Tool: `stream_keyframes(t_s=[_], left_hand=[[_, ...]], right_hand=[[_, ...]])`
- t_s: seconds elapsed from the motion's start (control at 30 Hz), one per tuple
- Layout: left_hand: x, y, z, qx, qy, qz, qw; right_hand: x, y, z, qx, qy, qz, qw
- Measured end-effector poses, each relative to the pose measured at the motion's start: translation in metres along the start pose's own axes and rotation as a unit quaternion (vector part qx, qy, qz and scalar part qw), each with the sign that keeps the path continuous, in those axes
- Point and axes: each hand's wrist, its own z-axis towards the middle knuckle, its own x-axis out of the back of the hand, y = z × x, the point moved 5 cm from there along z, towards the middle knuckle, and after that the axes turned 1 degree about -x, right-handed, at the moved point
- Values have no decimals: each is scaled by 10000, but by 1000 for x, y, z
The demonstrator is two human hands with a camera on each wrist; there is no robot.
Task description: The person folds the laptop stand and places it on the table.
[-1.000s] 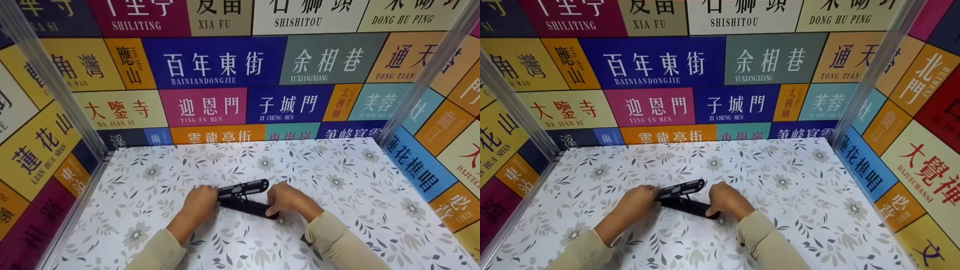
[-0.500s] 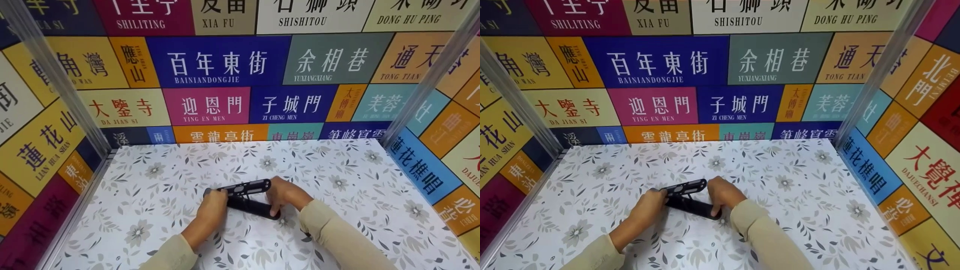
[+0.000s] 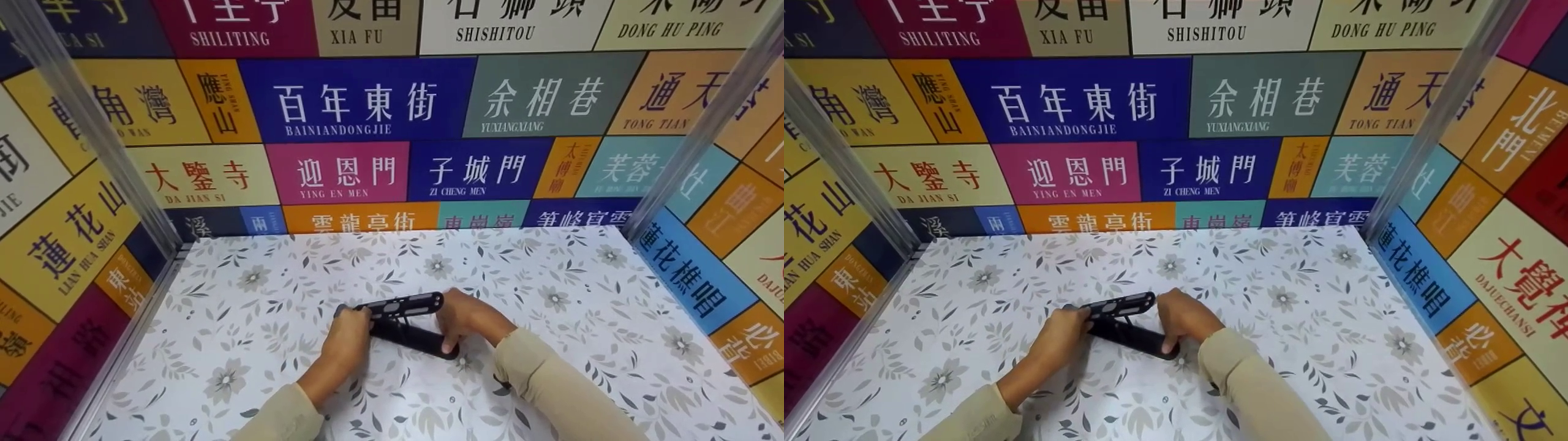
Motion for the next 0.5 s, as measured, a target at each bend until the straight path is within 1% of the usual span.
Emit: stream_keyframes(t_s=[0.17,0.4,0.5], left_hand=[[2,-2,4,-110,118,-164,9997],[0,-7,8,-102,-44,-735,9972],[-1,-9,11,-96,-103,-918,9957]], right_hand=[[-2,2,-3,167,33,59,9998],[-6,2,-10,197,100,289,9993],[-9,1,-13,317,179,309,9989]])
